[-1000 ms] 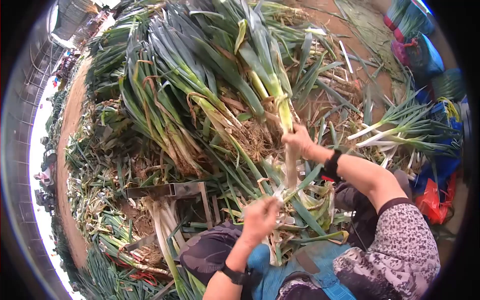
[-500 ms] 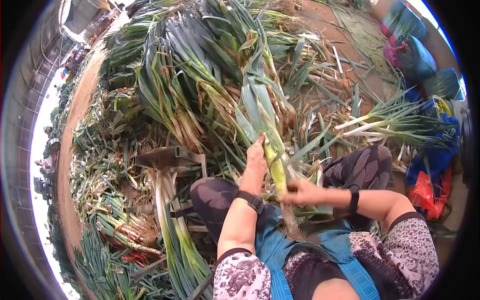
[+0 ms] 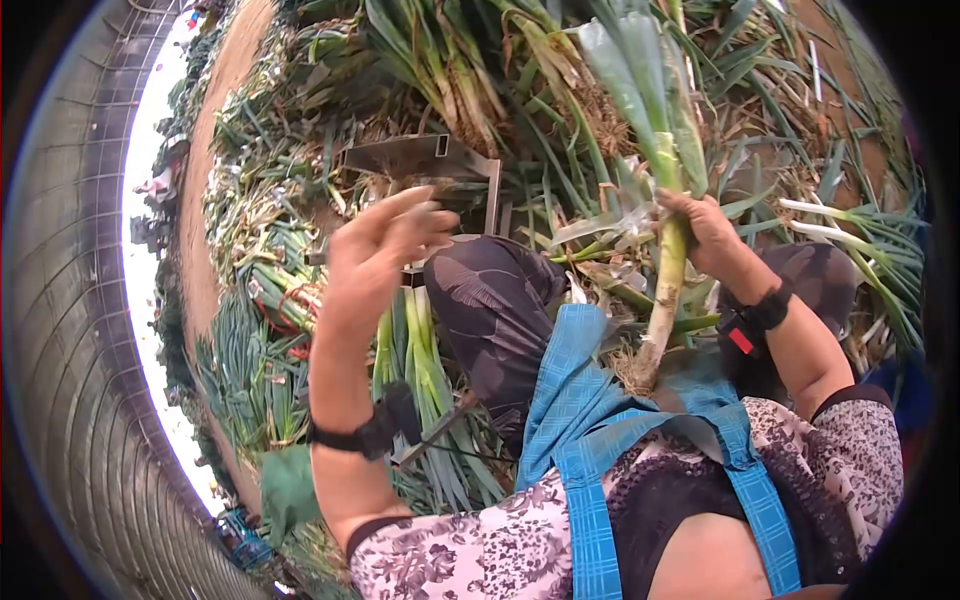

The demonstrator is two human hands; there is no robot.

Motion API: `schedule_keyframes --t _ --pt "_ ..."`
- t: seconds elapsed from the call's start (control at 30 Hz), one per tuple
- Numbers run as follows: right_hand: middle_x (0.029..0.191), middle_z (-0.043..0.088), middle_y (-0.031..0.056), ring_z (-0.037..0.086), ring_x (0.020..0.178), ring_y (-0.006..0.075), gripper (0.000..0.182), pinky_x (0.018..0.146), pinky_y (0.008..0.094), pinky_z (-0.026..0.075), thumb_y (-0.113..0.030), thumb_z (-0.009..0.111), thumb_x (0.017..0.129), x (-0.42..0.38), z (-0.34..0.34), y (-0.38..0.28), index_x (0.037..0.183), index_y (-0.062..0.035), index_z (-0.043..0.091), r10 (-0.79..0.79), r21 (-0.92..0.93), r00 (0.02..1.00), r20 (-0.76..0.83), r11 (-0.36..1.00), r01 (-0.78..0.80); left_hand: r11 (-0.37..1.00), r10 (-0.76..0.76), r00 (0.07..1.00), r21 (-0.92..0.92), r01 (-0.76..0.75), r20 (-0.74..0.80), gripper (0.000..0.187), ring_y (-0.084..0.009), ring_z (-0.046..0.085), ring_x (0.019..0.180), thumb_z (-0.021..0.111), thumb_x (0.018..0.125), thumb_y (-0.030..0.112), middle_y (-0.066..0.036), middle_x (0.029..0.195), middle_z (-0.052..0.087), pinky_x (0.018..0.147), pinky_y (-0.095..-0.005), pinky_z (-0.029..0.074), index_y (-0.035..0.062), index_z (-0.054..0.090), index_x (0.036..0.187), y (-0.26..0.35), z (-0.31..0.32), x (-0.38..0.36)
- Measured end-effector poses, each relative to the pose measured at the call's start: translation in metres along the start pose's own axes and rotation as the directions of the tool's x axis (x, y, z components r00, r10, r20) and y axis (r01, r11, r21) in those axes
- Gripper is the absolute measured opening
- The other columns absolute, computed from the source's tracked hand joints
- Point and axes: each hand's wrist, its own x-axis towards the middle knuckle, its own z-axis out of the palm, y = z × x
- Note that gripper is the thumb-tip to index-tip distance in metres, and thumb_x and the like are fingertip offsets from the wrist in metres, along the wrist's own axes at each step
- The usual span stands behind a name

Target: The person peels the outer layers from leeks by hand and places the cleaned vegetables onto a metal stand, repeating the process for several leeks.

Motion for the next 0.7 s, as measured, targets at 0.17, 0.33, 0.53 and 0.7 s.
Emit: schedule_keyframes --t 0.17,0.33,0.53,0.7 --pt "0.078 0.063 0.0097 0.062 0.063 0.019 0.021 0.059 0.0315 0.052 -0.015 0.066 0.085 0.0 0.002 -0.004 0.096 0.0022 0.061 0.054 0.036 0.998 -0.025 0.998 -0.053 0.919 -0.166 0.913 -0.395 0.006 -0.373 0.025 -0.0165 0.063 0.077 0.048 0.095 0.026 -0.006 0.086 0.065 0.068 -0.0316 0.052 0.0041 0.06 0.097 -0.08 -0.035 -0.102" --pt "0.082 0.063 0.0113 0.061 0.062 0.0195 0.024 0.059 0.0301 0.052 -0.014 0.064 0.086 0.002 -0.001 0.0 0.103 0.002 0.058 0.035 0.032 0.999 -0.024 0.999 -0.034 0.689 -0.724 0.664 -0.15 0.709 -0.185 0.024 -0.0173 0.062 0.075 0.057 0.087 0.024 -0.007 0.09 0.066 0.066 -0.0304 0.051 0.001 0.064 0.089 -0.202 0.045 -0.249" --pt "0.085 0.061 0.0112 0.061 0.064 0.0211 0.025 0.057 0.032 0.052 -0.013 0.06 0.087 0.004 -0.012 0.003 0.108 -0.0006 0.057 0.032 0.052 0.998 -0.049 0.998 -0.029 0.536 -0.844 0.531 0.118 0.836 0.076 0.037 -0.0282 0.056 0.101 0.062 0.083 0.026 -0.017 0.106 0.062 0.086 -0.0374 0.042 -0.0008 0.059 0.108 -0.267 0.179 -0.414" --pt "0.083 0.061 0.0089 0.06 0.063 0.0192 0.026 0.057 0.0311 0.051 -0.015 0.057 0.088 0.018 -0.019 0.009 0.112 -0.003 0.057 0.029 -0.013 0.997 -0.069 0.999 -0.03 0.458 -0.885 0.458 -0.023 0.889 0.087 0.031 -0.0268 0.057 0.093 0.062 0.082 0.024 -0.015 0.1 0.063 0.08 -0.0372 0.043 -0.0008 0.059 0.101 -0.273 0.19 -0.426"
